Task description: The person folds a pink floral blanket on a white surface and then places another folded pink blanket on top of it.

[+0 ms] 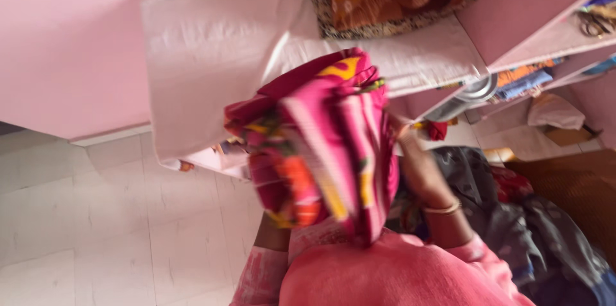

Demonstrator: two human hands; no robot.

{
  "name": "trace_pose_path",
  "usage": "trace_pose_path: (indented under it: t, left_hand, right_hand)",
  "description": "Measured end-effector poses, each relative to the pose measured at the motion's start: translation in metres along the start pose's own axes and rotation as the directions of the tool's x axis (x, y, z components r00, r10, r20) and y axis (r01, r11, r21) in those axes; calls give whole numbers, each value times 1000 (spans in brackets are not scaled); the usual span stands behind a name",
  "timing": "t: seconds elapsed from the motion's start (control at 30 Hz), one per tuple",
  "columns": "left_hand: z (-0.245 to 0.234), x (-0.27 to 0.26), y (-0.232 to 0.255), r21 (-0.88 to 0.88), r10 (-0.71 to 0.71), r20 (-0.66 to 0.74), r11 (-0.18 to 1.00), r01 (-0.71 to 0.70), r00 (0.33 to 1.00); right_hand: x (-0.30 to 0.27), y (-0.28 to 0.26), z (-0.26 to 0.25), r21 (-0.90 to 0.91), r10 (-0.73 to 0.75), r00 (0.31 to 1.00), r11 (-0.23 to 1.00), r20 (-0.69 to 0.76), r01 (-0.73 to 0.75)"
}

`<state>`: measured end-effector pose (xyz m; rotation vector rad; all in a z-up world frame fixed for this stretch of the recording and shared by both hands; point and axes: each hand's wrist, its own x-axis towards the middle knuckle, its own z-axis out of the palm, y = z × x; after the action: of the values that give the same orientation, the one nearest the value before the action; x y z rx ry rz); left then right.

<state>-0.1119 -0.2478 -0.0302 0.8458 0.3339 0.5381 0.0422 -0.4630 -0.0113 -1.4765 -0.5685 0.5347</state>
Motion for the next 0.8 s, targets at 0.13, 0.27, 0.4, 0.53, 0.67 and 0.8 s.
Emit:
trace_pose_path:
  t: [0.13,0.27,0.4,0.53,0.67,0.8]
  left_hand:
    - [5,-12,-15,-69,-172,122,981,181,978]
    - [-1,-26,-12,-102,-237,105,964,247,966]
    - [-2,-43,-17,-117,-279,121,949,293,953]
    - [-17,-51,-16,-165,-283,118,940,299,952]
    - [-30,-72,-20,-197,-324,135,918,346,936]
    - [-25,-80,-36,-190,-398,152,887,422,905]
  right_hand:
    - [-20,27,23,178,239,970,953,50,-244]
    - [-37,30,5,366,384,903,826,190,-428]
    - [-52,11,14,412,375,919,824,119,-389]
    - [-48,-25,28,53,102,967,994,-234,-92]
    - [-62,-49,58,-581,-174,968,813,-180,38]
    - [-63,-26,62,-614,-159,973,789,-165,24]
